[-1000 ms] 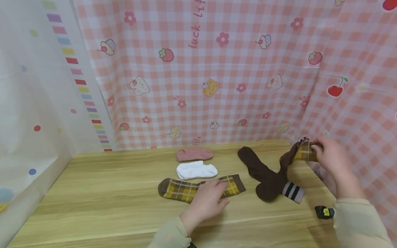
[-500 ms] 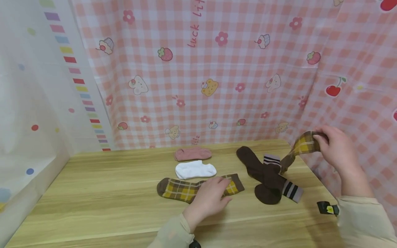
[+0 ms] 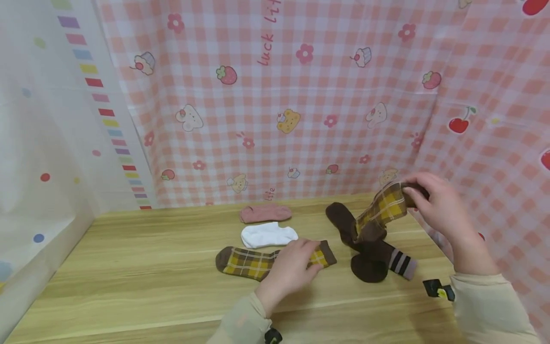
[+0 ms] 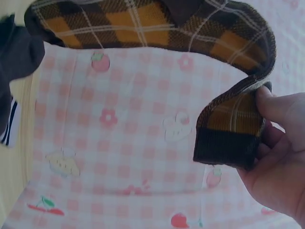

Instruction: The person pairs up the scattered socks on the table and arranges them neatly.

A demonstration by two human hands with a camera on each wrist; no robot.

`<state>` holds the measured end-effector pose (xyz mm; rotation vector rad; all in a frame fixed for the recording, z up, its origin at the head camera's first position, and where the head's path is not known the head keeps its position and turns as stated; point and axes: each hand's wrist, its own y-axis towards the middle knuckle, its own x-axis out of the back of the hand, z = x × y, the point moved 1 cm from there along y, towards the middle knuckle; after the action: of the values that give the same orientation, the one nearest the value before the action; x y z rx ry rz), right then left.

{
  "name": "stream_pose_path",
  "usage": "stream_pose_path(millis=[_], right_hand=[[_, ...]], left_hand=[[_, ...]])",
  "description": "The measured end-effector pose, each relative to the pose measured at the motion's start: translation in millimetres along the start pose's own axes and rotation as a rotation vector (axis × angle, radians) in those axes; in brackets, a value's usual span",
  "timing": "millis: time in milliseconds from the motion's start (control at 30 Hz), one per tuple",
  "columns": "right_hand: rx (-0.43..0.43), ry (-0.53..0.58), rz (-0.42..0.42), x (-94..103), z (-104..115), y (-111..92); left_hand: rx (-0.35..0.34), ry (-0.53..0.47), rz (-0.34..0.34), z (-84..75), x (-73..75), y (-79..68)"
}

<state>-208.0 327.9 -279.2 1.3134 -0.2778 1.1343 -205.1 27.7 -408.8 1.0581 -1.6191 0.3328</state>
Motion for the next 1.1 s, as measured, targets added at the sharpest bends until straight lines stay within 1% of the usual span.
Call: stream_pose_path(millis=[67,167,267,333,433,567,633,733,900,1100], right_hand=[[0.024,0.032,0.012,-4.9,6,1],[0.091,0.089,0.014,-12.2,13,1],[0.167,0.155,0.015,-19.1,16,1],[0.187,0.185,0.033,-23.9,16,-1],[0.163,0.217,0.106,-32.1,11,-7],[0.098,0.174,0.213,-42.0,-2,-17],[0.084,0.142,0.240,-45.0,-9,-22],[0.080,0.126,0.248,-46.8,-20,-29],[0.088,0.152,0.255,-47.1,-36,-40],[0.028,0.118,0.280,-45.4,-54,-52]], left_hand=[[0.013,-0.012,0.001,1.6,1.2,-0.5],[0.030,-0.028,-0.002,3.8,2.8,-1.5],[0.035,-0.031,-0.016,6.3,4.2,-1.9],[0.032,-0.032,-0.025,7.9,4.8,-1.8],[0.029,-0.029,-0.024,9.3,4.9,-2.0],[0.026,-0.029,-0.018,10.5,3.6,-2.1],[0.026,-0.029,-0.019,10.9,2.8,-2.4],[0.031,-0.030,-0.019,12.1,1.1,-2.5],[0.055,-0.044,0.004,13.8,-2.2,-0.5],[0.082,-0.059,0.026,14.1,-6.1,4.0]])
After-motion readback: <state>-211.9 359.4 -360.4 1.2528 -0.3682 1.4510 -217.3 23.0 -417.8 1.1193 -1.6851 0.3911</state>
